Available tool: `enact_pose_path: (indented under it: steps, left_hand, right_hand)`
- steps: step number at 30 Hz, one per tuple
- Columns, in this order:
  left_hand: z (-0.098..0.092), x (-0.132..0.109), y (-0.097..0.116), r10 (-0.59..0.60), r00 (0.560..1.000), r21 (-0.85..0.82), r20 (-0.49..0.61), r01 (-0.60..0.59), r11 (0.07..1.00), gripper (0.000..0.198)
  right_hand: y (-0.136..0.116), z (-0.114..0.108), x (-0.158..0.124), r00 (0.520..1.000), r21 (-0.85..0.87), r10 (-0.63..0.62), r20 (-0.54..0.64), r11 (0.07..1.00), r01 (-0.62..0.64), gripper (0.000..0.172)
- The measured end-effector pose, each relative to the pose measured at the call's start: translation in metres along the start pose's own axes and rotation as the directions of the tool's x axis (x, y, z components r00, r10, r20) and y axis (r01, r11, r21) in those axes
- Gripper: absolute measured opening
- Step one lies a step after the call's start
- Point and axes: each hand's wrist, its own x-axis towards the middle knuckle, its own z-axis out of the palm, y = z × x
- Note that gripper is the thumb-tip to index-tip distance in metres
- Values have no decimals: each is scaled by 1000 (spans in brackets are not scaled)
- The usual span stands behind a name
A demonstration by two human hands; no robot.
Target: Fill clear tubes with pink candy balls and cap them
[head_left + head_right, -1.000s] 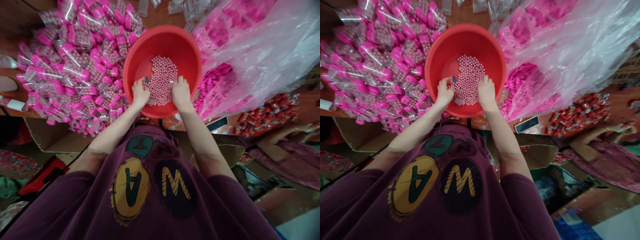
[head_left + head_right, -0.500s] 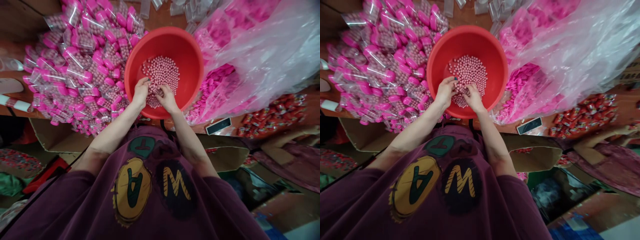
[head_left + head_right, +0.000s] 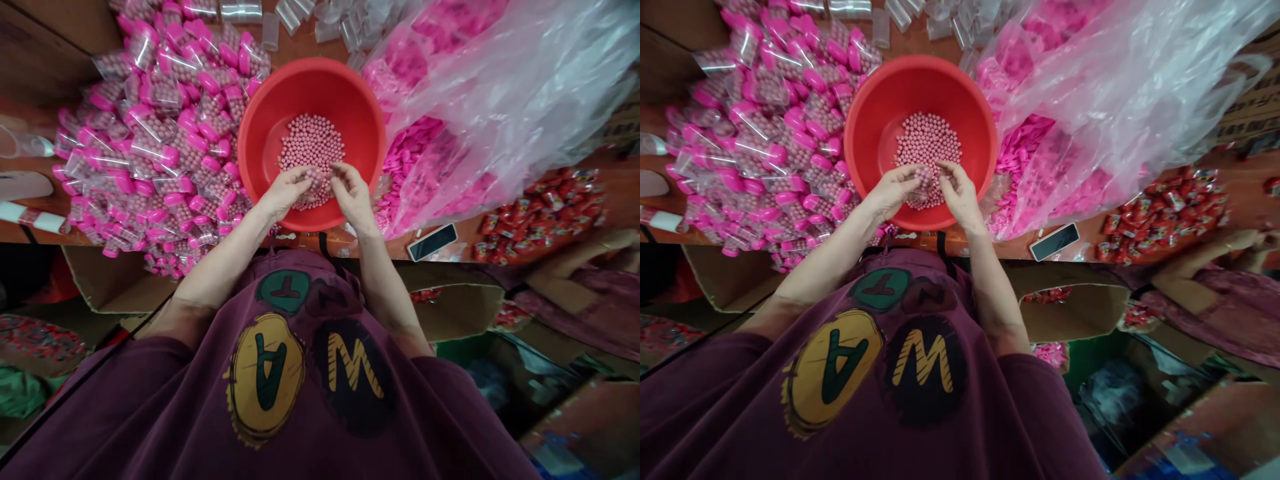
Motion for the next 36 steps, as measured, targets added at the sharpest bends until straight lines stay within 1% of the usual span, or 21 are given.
enact_pose_path:
  steps: [1, 3, 6, 9, 12, 14, 16, 18, 20, 21, 22, 24, 25, 26, 27, 28, 29, 30, 32, 34, 36]
  left_hand:
    - [0, -3, 3, -6, 999, 5, 38, 6, 1000, 33]
    - [1, -6, 8, -1, 996, 38, 90, -2, 999, 35]
    - [6, -9, 11, 8, 995, 146, 101, -22, 989, 36]
    - [7, -10, 12, -8, 992, 240, 130, -24, 971, 32]
    - [3, -9, 13, -56, 979, 236, 195, 9, 972, 26]
    - [0, -8, 12, -85, 974, 243, 212, 31, 970, 22]
    - [-4, -8, 11, -96, 975, 276, 200, 38, 960, 17]
    - [-8, -8, 9, -79, 987, 294, 139, 35, 955, 11]
    - [-13, -8, 7, -38, 999, 268, 20, 31, 963, 17]
    - [-15, -7, 6, -21, 999, 244, -36, 29, 969, 22]
    - [-16, -6, 6, -7, 997, 217, -81, 25, 976, 26]
    - [-17, -4, 6, -4, 996, 160, -89, 18, 987, 28]
    - [-16, -3, 5, -6, 998, 135, -64, 15, 991, 25]
    - [-13, -2, 5, -8, 999, 116, -38, 12, 993, 21]
    - [-9, -2, 4, -8, 1000, 104, -17, 10, 994, 17]
    - [-5, -2, 2, -11, 1000, 102, 0, 11, 995, 14]
    - [0, -2, 0, -15, 1000, 105, 12, 14, 994, 11]
    - [5, -2, -3, -21, 1000, 112, 15, 19, 994, 10]
    - [15, -3, -8, -44, 999, 108, 28, 41, 993, 8]
    - [22, -5, -12, -82, 996, 77, 27, 79, 994, 8]
    - [27, -6, -14, -128, 992, 36, 17, 128, 991, 10]
  right_hand:
    - [-8, -8, 0, 999, -31, -36, 19, 999, 37, 37]
    - [-23, -21, 2, 990, -96, -93, 105, 990, 103, 33]
    - [-36, -32, 4, 965, -116, -104, 242, 984, 136, 32]
    - [-35, -37, 4, 952, -39, -75, 296, 995, 91, 31]
    - [-26, -37, 5, 946, 4, -66, 318, 998, 68, 29]
    - [-22, -34, 6, 940, -1, -72, 334, 997, 77, 27]
    - [-19, -26, 4, 939, -18, -70, 337, 997, 80, 26]
    - [-16, -14, 1, 965, -46, -54, 256, 997, 68, 28]
    - [-12, -1, -6, 991, -112, -41, 126, 992, 55, 32]
    - [-10, 4, -9, 995, -164, -43, 86, 985, 56, 36]
    - [-5, 8, -14, 996, -215, -46, 81, 975, 63, 39]
    - [8, 7, -23, 998, -289, -39, 43, 956, 50, 42]
    - [17, 1, -27, 999, -310, -22, -30, 951, 11, 42]
    - [28, -7, -31, 989, -324, 6, -150, 944, -55, 43]
    - [40, -19, -35, 956, -332, 44, -290, 932, -143, 44]
    - [53, -31, -38, 903, -337, 87, -422, 909, -245, 46]
    - [67, -45, -40, 847, -348, 133, -515, 871, -348, 47]
    - [79, -58, -41, 817, -379, 182, -547, 816, -436, 46]
    - [99, -81, -40, 805, -501, 281, -522, 664, -556, 46]
    - [110, -94, -37, 811, -616, 359, -461, 529, -584, 46]
    - [114, -98, -31, 815, -669, 395, -424, 470, -576, 47]
